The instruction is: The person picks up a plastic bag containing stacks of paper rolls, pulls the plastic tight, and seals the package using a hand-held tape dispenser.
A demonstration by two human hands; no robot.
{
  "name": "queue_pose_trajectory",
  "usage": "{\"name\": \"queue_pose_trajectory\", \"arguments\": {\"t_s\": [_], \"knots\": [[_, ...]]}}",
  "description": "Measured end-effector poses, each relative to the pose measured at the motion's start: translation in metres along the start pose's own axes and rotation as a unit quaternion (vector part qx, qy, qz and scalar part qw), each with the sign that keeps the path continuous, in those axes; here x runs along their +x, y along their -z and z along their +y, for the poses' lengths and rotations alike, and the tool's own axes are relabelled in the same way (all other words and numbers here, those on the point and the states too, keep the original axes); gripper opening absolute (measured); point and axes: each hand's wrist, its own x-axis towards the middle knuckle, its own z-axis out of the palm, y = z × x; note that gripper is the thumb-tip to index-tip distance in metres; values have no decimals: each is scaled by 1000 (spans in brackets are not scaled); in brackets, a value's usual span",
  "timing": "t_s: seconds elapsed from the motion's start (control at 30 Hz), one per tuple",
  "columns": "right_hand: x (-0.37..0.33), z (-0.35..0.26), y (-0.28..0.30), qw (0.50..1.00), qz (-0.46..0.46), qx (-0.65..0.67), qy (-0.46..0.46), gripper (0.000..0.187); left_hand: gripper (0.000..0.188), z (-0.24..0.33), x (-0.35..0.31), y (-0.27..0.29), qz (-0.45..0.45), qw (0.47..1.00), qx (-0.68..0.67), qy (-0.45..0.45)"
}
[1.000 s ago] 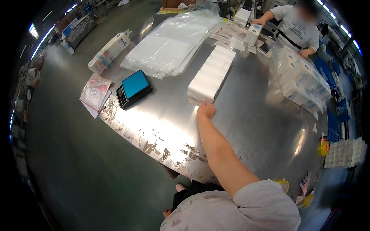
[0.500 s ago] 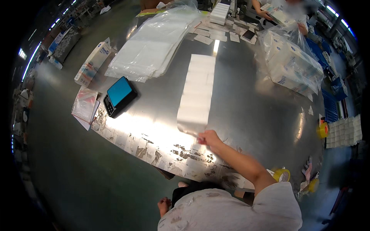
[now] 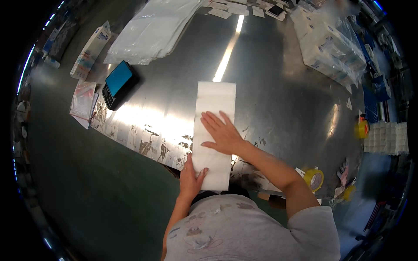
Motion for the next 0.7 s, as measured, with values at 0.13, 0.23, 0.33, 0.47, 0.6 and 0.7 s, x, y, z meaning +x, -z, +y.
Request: {"name": "queue_pose_trajectory", "arguments": {"t_s": [0.13, 0.23, 0.33, 0.47, 0.6, 0.7], "knots": [[27, 100, 5, 963, 23, -18, -267, 63, 59, -10, -8, 2, -39, 998, -18, 53], [1, 145, 2, 923, 46, -54, -378, 53, 55, -29, -8, -5, -23, 997, -45, 58], [3, 111, -12, 925, 208, 95, -303, 49, 55, -25, -10, -5, -45, 990, -98, 95], [-8, 42, -32, 839, 210, 421, -273, 48, 53, -50, -19, -15, -58, 971, -168, 161], [-73, -25, -49, 714, 90, 604, -341, 51, 56, -67, -46, -18, -80, 957, -206, 189], [-108, -43, -37, 579, -22, 717, -389, 65, 61, -28, -38, -3, -93, 854, -430, 277]]}}
